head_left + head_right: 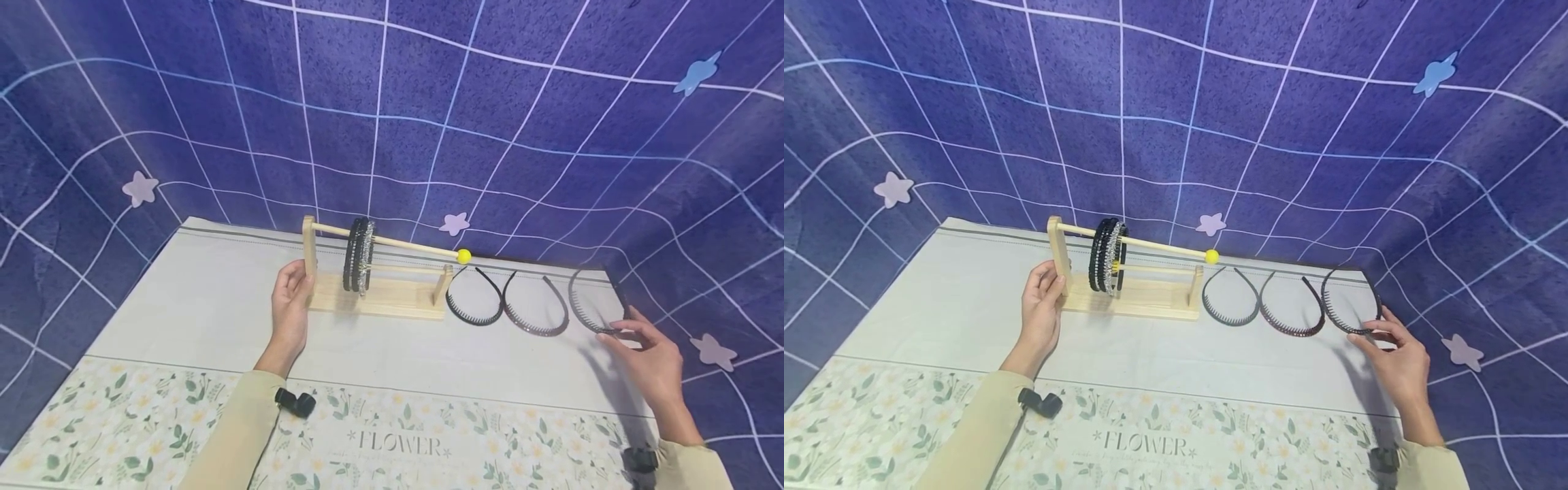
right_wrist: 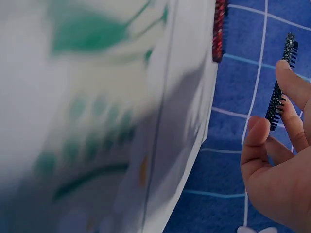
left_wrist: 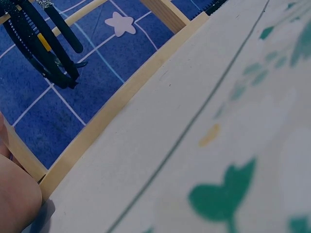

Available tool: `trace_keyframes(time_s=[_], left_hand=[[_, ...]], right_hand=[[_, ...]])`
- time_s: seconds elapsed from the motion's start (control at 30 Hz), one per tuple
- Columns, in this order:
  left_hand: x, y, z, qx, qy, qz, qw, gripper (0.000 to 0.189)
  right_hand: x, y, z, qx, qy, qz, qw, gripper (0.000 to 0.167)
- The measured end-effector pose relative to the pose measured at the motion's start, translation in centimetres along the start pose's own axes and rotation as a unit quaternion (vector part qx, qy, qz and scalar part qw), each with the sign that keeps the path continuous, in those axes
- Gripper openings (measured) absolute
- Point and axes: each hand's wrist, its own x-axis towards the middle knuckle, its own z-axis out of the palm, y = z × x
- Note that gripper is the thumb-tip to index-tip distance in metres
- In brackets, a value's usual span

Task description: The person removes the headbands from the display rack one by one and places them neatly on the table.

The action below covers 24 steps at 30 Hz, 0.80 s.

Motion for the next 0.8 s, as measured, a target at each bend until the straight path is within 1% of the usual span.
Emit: trace_keyframes(time_s=[0.17,0.37,0.5,0.67,0.8], left_hand=[[0.0,0.1,0.0,0.004,-0.003,-0.002,1.0000,0.029],[0.0,0.0,-0.1,0.003,-0.001,0.001,1.0000,0.030],[-0.1,0.0,-0.1,0.007,-0.001,0.001,1.0000,0.031],[-0.1,0.0,-0.1,0.007,0.001,-0.001,1.0000,0.031],[0.0,0.0,-0.1,0.009,0.001,-0.001,1.0000,0.031]], right_hand=[[0.1,1.5,-0.7,-0.045,-0.013,-0.011,0.9988,0.039],[0.3,2.4,-1.3,-0.083,-0.025,-0.024,0.9960,0.040],[0.6,2.9,-1.6,-0.120,-0.041,-0.011,0.9919,0.042],[1.2,3.5,-2.0,-0.139,-0.053,0.020,0.9886,0.047],[1.5,4.0,-2.3,-0.152,-0.054,0.024,0.9866,0.046]])
